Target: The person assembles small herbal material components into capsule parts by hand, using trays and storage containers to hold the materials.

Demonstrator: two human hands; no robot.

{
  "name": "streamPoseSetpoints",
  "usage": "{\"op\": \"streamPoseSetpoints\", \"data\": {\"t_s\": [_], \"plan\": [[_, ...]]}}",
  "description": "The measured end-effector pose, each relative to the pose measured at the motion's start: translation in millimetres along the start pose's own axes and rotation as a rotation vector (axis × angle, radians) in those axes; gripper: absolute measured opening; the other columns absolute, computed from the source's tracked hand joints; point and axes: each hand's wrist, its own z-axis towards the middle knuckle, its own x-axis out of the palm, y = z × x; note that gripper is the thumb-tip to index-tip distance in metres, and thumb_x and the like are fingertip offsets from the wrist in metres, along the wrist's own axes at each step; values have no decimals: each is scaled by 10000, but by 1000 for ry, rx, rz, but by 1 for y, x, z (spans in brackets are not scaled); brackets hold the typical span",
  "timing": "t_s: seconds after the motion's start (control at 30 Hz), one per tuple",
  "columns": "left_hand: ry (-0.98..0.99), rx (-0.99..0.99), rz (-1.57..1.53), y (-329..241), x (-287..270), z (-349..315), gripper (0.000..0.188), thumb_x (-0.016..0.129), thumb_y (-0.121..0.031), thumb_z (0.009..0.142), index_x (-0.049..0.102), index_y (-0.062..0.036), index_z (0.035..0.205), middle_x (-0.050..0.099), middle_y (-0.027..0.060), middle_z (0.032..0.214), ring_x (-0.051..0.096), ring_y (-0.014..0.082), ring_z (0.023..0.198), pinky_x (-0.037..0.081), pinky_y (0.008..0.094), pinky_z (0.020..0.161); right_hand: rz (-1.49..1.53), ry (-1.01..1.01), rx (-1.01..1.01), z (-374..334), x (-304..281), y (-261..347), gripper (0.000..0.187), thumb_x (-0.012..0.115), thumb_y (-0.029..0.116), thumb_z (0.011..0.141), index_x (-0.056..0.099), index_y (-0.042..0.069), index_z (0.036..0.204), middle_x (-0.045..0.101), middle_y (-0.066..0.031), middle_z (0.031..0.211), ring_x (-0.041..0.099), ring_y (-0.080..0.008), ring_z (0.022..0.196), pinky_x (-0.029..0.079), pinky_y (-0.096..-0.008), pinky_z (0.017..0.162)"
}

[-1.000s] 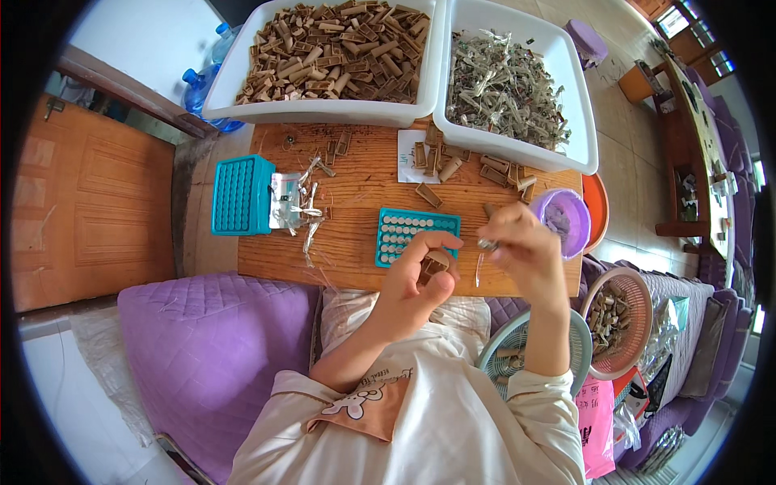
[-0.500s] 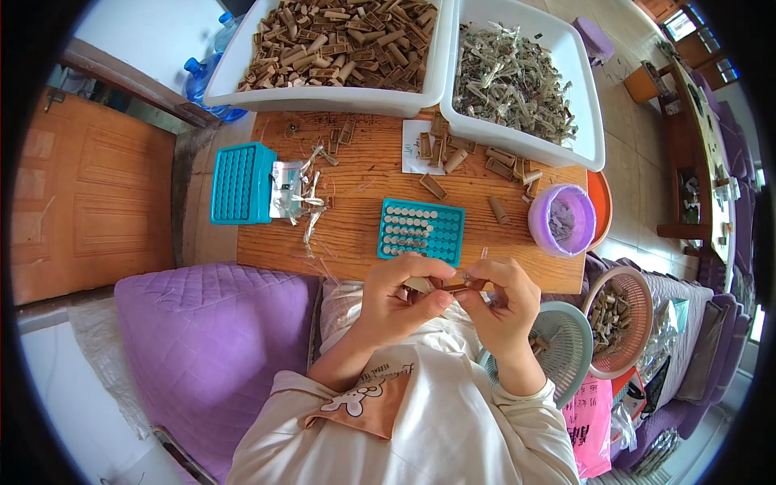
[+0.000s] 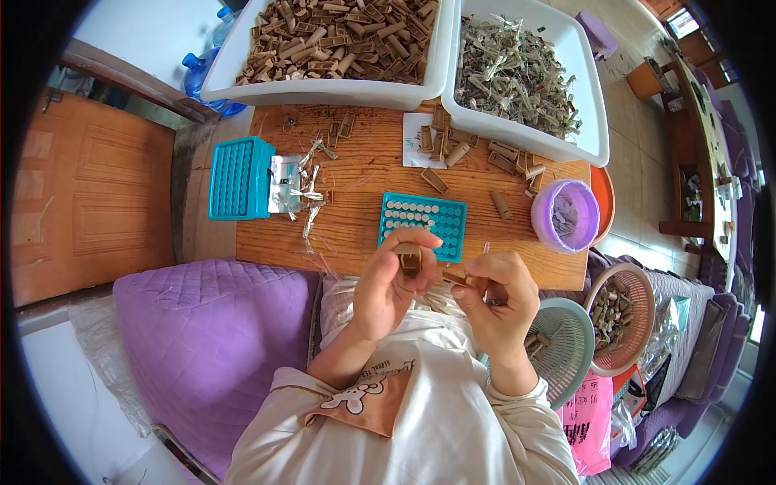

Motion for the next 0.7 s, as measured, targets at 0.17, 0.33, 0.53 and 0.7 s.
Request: {"op": "streamPoseSetpoints", "data": {"t_s": [0.17,0.33,0.53,0.7], "plan": [[-49,66,205,11,9,0,379,423,-299,862,362,-30,1123,479,77,988,471,135,931,372,264,822,93,-26,53,-2,7,0,259,698,-10,601,541,17,806,525,-51,685,469,-98,505,371,-206,425],[47,82,192,12,6,-3,330,490,-126,831,354,-32,1117,460,134,1113,481,171,1011,420,270,826,154,-135,119,-3,14,4,236,702,6,610,542,28,782,522,-44,644,466,-102,488,375,-212,424],[51,66,174,13,3,-1,359,536,-62,792,363,-43,1106,486,141,1095,483,178,1025,433,261,811,-63,11,-118,3,1,3,193,687,-15,618,552,34,747,515,-45,617,464,-111,478,365,-218,418],[73,97,236,18,-3,-1,386,551,-75,786,359,-50,1120,486,148,1105,485,195,1027,430,271,819,-20,-44,-89,-1,2,0,198,686,-13,619,557,50,756,519,-46,622,466,-120,472,367,-219,418]]}}
